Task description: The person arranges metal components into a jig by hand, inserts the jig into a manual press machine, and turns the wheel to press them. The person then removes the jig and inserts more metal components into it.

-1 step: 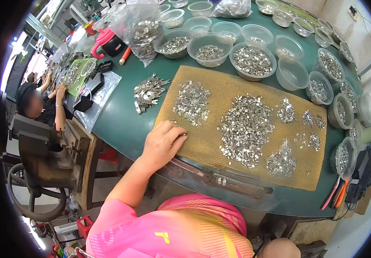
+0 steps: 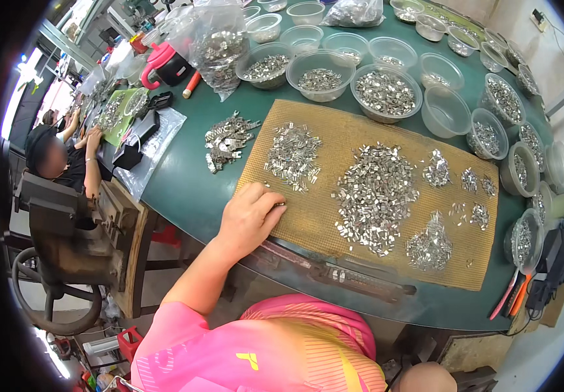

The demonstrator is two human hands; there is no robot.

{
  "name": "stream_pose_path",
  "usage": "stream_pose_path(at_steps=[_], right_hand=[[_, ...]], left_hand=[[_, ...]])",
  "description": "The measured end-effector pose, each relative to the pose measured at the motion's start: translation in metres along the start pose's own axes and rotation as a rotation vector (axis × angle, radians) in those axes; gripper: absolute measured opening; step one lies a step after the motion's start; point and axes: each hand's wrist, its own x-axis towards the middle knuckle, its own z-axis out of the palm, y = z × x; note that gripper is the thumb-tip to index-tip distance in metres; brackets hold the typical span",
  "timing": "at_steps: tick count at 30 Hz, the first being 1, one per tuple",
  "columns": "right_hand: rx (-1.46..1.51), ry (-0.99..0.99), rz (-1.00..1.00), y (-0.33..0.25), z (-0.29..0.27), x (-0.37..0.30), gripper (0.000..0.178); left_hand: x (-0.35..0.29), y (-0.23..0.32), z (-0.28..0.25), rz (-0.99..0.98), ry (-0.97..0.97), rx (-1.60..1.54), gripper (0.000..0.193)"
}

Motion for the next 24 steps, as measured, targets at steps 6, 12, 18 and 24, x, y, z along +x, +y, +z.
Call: stream_pose_path(at_steps=[6,12,18,24], right_hand=[[0.009,0.015,-0.038,0.013,-0.007,-0.012,0.045],[0.0,0.018,-0.085,0.025,-0.016,-0.026,0.044],[-0.02,0.033,-0.112,0.033,-0.014,-0.034,0.043],[-0.12,0.089,-0.022,0.008,-0.004,-0.049,0.042]], left_hand=[[0.005,0.005,0.001,0.028,-0.018,0.034,0.013],[-0.001,-0.001,-0.005,-0.034,-0.069,-0.137,0.01],[0.0,0.006,0.006,0.032,-0.041,-0.049,0.01],[0.006,0.006,0.001,0.108,-0.091,0.062,0.015]])
